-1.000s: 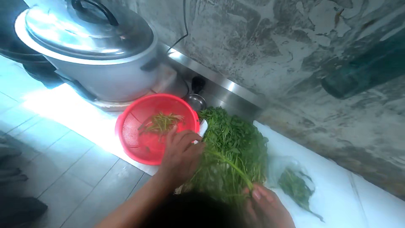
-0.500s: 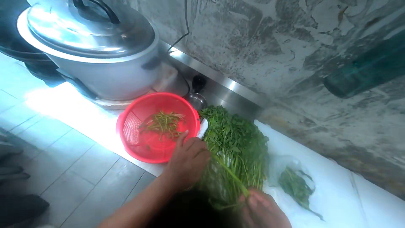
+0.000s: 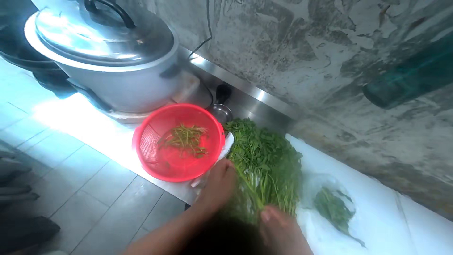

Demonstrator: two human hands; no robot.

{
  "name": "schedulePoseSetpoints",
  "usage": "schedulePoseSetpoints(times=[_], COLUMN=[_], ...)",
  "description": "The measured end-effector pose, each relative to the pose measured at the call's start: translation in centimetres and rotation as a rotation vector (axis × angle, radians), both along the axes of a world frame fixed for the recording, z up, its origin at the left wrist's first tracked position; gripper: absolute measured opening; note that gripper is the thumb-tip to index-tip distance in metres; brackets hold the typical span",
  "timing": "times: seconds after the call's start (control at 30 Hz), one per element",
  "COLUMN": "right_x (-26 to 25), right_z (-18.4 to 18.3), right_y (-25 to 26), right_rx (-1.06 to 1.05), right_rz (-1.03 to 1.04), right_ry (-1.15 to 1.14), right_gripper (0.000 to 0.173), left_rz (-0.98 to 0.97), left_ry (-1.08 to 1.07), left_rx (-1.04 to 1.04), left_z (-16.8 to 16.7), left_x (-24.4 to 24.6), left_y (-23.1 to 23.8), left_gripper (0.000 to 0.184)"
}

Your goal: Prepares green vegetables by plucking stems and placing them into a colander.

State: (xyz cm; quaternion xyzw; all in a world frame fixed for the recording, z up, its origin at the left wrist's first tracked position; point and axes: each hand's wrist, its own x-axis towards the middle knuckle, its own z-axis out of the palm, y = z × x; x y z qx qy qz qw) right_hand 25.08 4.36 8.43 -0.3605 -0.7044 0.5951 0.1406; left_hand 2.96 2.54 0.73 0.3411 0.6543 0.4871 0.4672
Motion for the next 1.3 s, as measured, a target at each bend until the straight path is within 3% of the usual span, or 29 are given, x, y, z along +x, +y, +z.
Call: schedulePoseSetpoints(times=[0.2,0.3,0.4,0.53,0.6,0.7,0.77,0.87,0.93,1.0,1.1,1.2,1.3], right_x=[0.3,0.8,1.5,1.2,1.4,1.6,1.5,1.4,1.2,0.7,0.0,-0.1,-0.2], right_z=[1.0,1.3,0.7,0.4,0.2,0.2,0.1,0.0,0.0,0.3,0.5,0.5,0.9], right_y=[-1.1,-1.2,-0.8,-0.7,-0.6,-0.5,-0.6,-0.6,-0.7,-0.9,-0.7,-0.8,-1.3], right_rx=[0.247,0.288,0.224,0.136,0.117,0.111,0.110,0.087,0.118,0.228,0.396,0.507,0.615], right_rz=[0.057,0.023,0.018,0.002,0.009,0.033,0.029,0.023,0.026,0.028,-0.001,-0.013,-0.001], right_ry=[-0.163,-0.177,-0.118,-0.019,0.013,0.041,0.056,0.049,-0.010,-0.101,-0.190,-0.257,-0.315], right_gripper=[0.036,0.036,0.035,0.033,0.032,0.032,0.032,0.033,0.033,0.035,0.036,0.037,0.036], left_rz=[0.023,0.049,0.031,0.164,0.000,-0.376,-0.508,-0.518,-0.379,-0.260,-0.240,-0.250,-0.221], left_ry=[0.234,0.311,0.233,0.183,0.255,0.526,0.693,0.857,0.923,0.847,0.426,0.113,-0.043], left_rx=[-0.177,0.047,0.344,0.444,0.489,0.602,0.638,0.633,0.570,0.380,0.085,-0.021,-0.104], left_z=[-1.2,-1.9,-0.6,-0.2,0.5,1.8,2.0,1.8,1.6,1.9,2.8,2.9,3.3], left_x=[-0.6,-2.6,-2.9,-4.0,-4.1,-3.9,-3.6,-3.1,-1.8,0.2,1.9,2.2,2.6], left_y=[1.2,0.8,0.0,-0.2,-1.0,-1.7,-1.7,-1.9,-2.3,-2.4,-1.5,-0.8,-1.2], left_gripper=[0.038,0.034,0.028,0.027,0.026,0.031,0.033,0.037,0.037,0.037,0.039,0.036,0.035])
